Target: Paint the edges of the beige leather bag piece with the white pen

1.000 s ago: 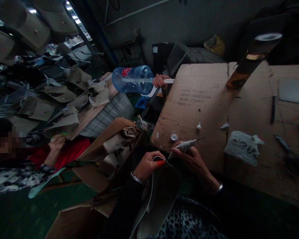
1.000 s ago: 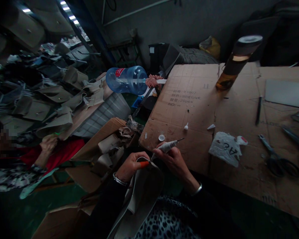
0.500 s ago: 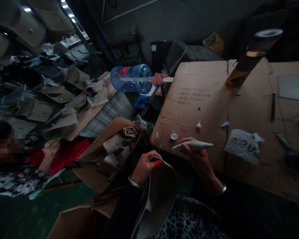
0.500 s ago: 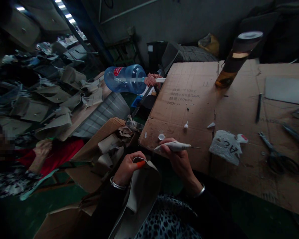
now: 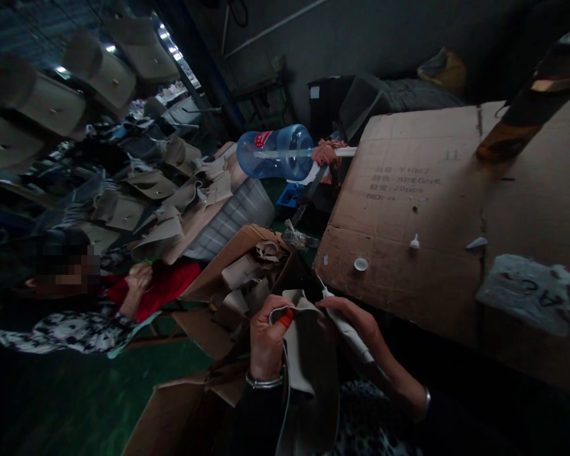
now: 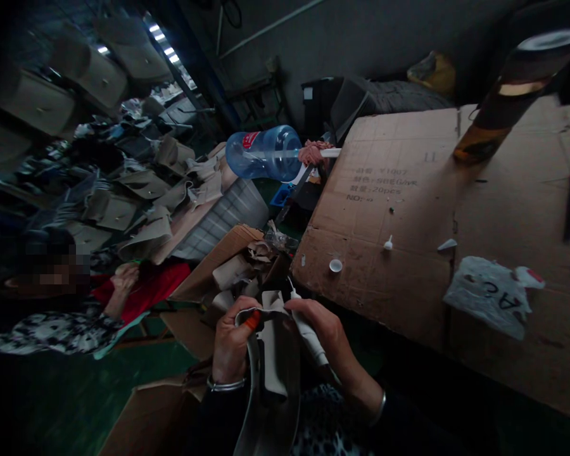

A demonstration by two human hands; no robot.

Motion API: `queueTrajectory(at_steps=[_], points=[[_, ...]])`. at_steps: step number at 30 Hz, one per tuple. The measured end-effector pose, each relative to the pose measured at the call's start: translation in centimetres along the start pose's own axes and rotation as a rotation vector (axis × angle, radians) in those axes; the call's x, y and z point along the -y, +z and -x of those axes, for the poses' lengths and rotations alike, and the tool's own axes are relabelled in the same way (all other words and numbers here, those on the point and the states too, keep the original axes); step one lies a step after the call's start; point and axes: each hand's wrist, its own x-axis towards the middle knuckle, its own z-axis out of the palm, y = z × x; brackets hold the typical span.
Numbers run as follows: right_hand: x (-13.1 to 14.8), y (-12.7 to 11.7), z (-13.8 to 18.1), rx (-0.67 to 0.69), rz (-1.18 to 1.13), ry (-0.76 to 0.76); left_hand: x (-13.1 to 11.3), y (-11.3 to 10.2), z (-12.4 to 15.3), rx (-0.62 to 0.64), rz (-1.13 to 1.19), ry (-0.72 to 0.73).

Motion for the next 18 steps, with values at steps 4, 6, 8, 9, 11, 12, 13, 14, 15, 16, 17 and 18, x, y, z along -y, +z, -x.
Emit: queueTrajectory(at_steps=[4,6,8,9,11,12,13,14,15,16,17,18], points=[[-0.5,0.5,-0.1,0.003,0.011,0.0,0.7,0.0,0.2,-0.031,0.035,-0.001],[-0.1,0.4,-0.2,-0.007,0.011,-0.001,0.8,0.0,0.2,-0.042,0.04,0.009],[0.4,0.4,-0.4,-0.012,0.005,-0.007,1.0,0.0,0.1,-0.045,0.046,0.03],[0.6,0.3,-0.5,-0.015,0.002,-0.011,1.0,0.0,0.0,-0.043,0.049,0.04],[0.8,0.3,-0.5,-0.015,0.0,-0.008,1.1,0.0,0.0,-0.039,0.053,0.047],[0.9,0.3,-0.5,-0.017,-0.001,-0.005,1.1,0.0,-0.1,-0.037,0.05,0.043],[0.9,0.3,-0.5,-0.017,-0.001,-0.002,1.1,-0.1,-0.1,-0.033,0.044,0.035],[0.8,0.3,-0.5,-0.015,0.0,0.003,1.0,-0.1,-0.1,-0.028,0.036,0.025],[0.7,0.3,-0.5,-0.014,0.0,0.009,1.0,-0.2,-0.1,-0.023,0.025,0.017],[0.7,0.3,-0.5,-0.011,0.0,0.018,0.9,-0.2,0.0,-0.018,0.015,0.007],[0.6,0.3,-0.5,-0.011,-0.003,0.022,0.9,-0.2,0.0,-0.02,0.009,-0.004],[0.6,0.3,-0.5,-0.008,-0.007,0.026,0.8,-0.2,0.0,-0.027,0.011,-0.018]])
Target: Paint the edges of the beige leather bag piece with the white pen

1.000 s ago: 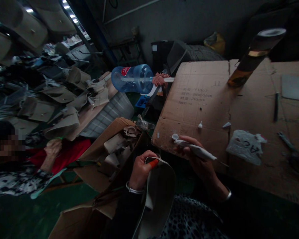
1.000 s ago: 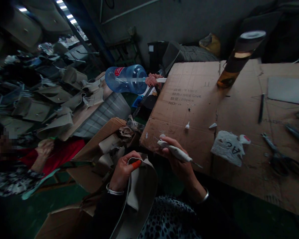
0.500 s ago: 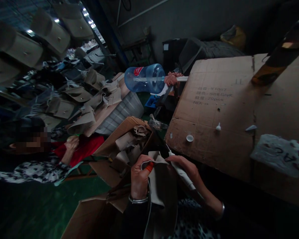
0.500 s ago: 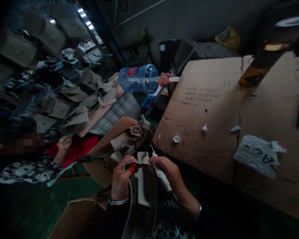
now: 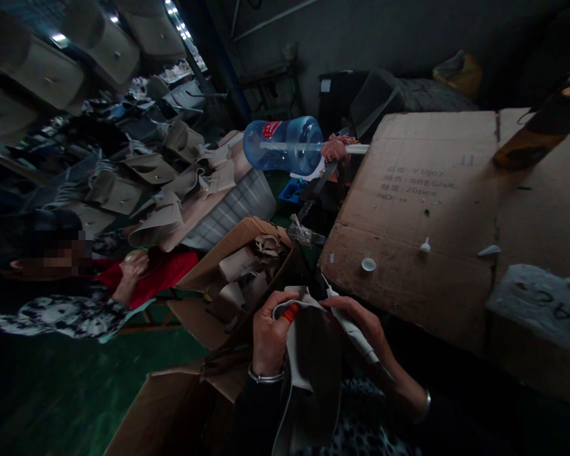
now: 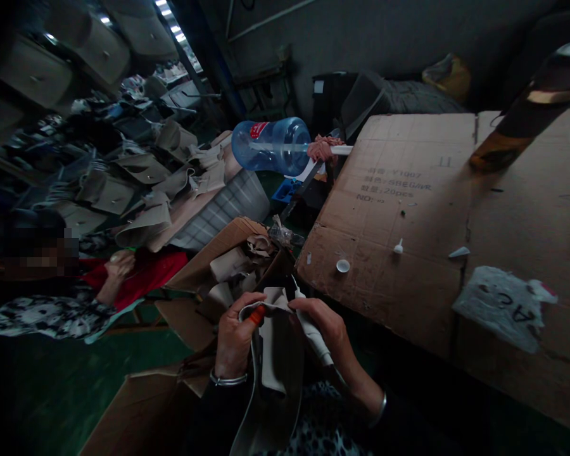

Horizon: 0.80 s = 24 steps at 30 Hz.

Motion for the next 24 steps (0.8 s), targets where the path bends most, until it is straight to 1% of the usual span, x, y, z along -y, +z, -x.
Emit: queueTrajectory(at_steps=[5,7,11,13,15,17,20,22,24], points=[[0.4,0.0,-0.1,-0.007,-0.014,0.008,0.0,-0.1,0.1,-0.053,-0.005,-0.075],[0.7,-0.1,-0.1,-0.005,-0.015,0.01,0.0,-0.2,0.1,-0.034,-0.031,-0.052],[0.8,-0.3,0.0,0.007,-0.006,0.029,0.0,0.0,0.3,0.013,-0.034,0.05],[0.6,-0.2,0.2,0.016,-0.006,0.044,0.0,0.2,0.3,-0.006,-0.018,0.063],[0.2,-0.1,0.4,0.034,-0.032,0.07,-0.2,0.2,0.1,-0.051,0.007,0.04],[-0.1,0.0,0.6,0.029,-0.085,0.107,-1.0,-0.4,-0.4,-0.144,0.066,0.011],[-0.3,-0.3,0.5,-0.076,-0.18,0.163,-3.5,-2.9,-1.6,-0.371,0.191,0.01],[-0.2,-0.6,0.3,-0.139,-0.206,0.185,-5.6,-4.9,-2.1,-0.544,0.214,0.071],[0.0,-0.9,-0.1,-0.159,-0.195,0.177,-7.3,-6.5,-2.1,-0.683,0.212,0.157]])
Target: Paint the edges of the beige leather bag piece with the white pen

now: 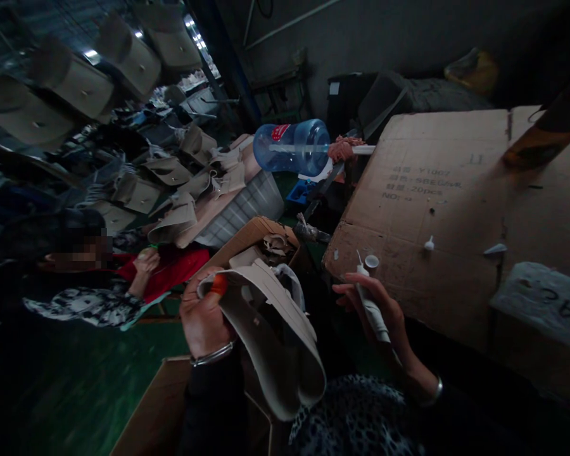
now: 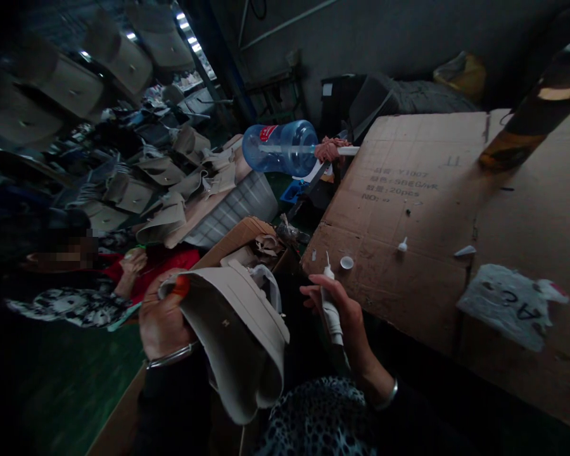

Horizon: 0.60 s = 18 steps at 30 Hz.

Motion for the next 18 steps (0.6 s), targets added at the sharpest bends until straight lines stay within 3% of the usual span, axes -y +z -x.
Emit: queueTrajectory(at_steps=[3,7,12,18], points=[[0.2,-0.1,-0.3,-0.017,0.055,-0.058,-0.8,-1.0,-0.4,-0.176,0.078,0.094],[-0.7,0.3,-0.1,-0.02,0.16,-0.144,2.1,-1.8,0.5,-0.34,0.125,0.066],[-1.8,1.3,0.6,0.077,0.323,-0.233,6.1,-2.1,1.2,-0.445,0.13,-0.211],[-1.4,2.3,0.0,0.143,0.458,-0.388,6.8,-2.5,1.1,-0.43,0.078,-0.196]])
